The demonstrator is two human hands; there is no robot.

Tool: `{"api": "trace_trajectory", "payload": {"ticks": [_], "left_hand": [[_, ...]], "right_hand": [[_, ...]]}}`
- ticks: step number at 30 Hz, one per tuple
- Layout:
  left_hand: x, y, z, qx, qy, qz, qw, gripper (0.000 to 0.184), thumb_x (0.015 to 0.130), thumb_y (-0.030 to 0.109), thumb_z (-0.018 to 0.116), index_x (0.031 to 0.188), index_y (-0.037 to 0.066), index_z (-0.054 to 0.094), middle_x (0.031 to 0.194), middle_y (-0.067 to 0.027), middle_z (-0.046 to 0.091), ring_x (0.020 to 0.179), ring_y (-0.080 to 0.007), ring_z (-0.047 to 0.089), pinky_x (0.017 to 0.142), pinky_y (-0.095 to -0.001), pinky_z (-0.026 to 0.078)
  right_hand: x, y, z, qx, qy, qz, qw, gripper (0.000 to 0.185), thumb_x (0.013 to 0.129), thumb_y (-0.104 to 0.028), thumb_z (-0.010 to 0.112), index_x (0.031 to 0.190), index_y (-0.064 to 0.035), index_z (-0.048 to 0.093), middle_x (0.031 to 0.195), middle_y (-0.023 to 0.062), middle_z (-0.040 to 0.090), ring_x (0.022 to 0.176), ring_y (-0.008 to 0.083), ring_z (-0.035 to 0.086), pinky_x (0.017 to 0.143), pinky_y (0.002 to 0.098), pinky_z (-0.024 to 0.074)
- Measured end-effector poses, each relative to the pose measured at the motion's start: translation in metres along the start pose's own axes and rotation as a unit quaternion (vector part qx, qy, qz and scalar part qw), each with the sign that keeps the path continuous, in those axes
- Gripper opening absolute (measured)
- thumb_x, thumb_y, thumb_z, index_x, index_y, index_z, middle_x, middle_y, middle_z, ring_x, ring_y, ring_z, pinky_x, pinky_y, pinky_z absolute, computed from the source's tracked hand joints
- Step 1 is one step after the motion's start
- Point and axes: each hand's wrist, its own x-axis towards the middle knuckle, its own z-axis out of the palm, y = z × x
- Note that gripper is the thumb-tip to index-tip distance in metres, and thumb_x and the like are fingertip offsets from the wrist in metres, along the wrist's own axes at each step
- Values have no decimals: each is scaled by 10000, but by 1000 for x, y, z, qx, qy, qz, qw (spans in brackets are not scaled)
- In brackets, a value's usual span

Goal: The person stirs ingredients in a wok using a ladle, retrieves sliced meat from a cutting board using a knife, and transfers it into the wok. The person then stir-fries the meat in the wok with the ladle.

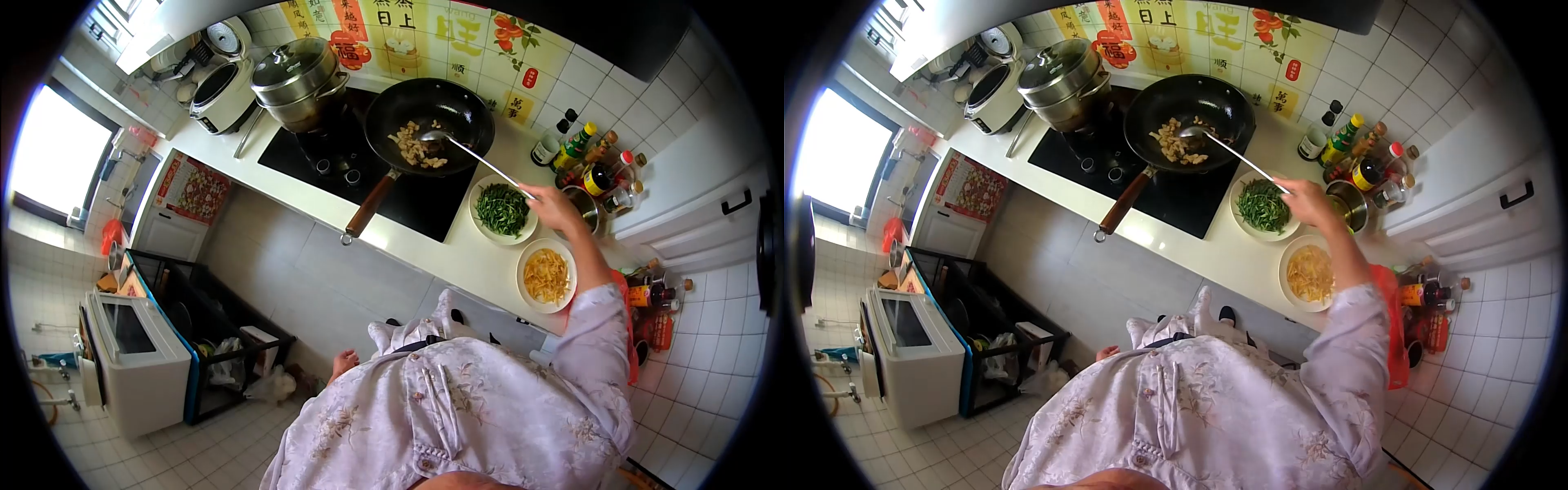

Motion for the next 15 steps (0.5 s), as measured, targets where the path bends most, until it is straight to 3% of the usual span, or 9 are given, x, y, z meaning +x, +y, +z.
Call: {"api": "trace_trajectory", "payload": {"ticks": [4, 6, 8, 10, 14, 15], "left_hand": [[55, -77, -10, 4, -19, 20, 1000, 368, 770, 150, 563, 1074, -51, 505, 833, -102, 601, 684, -151, 581, 623, -260, 477], [56, -76, -8, -13, -21, 13, 1000, 367, 767, 145, 567, 1071, -51, 508, 835, -100, 601, 685, -148, 579, 623, -257, 476], [58, -72, -5, -30, -22, 5, 999, 365, 764, 141, 570, 1069, -50, 510, 837, -98, 602, 687, -145, 576, 624, -255, 474], [66, -56, 0, 22, -19, 20, 999, 357, 768, 145, 567, 1068, -42, 517, 835, -95, 601, 685, -150, 578, 616, -260, 477], [14, 37, 10, 3, 17, 30, 999, 349, 775, 156, 558, 1066, -35, 521, 829, -93, 601, 692, -159, 579, 607, -268, 480], [12, 42, 9, 22, 14, 33, 999, 349, 780, 158, 554, 1071, -31, 517, 827, -92, 597, 685, -162, 578, 603, -272, 481]], "right_hand": [[-17, 14, -43, -100, -15, -14, 995, 391, 750, -114, 554, 1124, -225, 530, 872, 187, 586, 740, 295, 576, 700, 340, 447], [-11, 28, -36, -105, -9, -93, 990, 391, 743, -118, 562, 1119, -222, 533, 846, 190, 584, 721, 313, 569, 692, 344, 447], [-9, 0, -25, -97, -26, -58, 993, 380, 746, -120, 565, 1113, -215, 538, 864, 191, 582, 758, 326, 567, 707, 352, 446], [11, -1, 4, -62, 2, -52, 997, 364, 755, -121, 561, 1107, -211, 542, 887, 190, 582, 812, 321, 567, 727, 359, 446], [49, 3, 59, -1, 145, -156, 977, 348, 777, -136, 538, 1111, -235, 538, 911, 199, 575, 832, 344, 558, 732, 391, 448], [52, -11, 61, -6, 96, -59, 994, 343, 787, -158, 522, 1111, -269, 534, 930, 190, 575, 849, 345, 554, 735, 399, 446]]}}
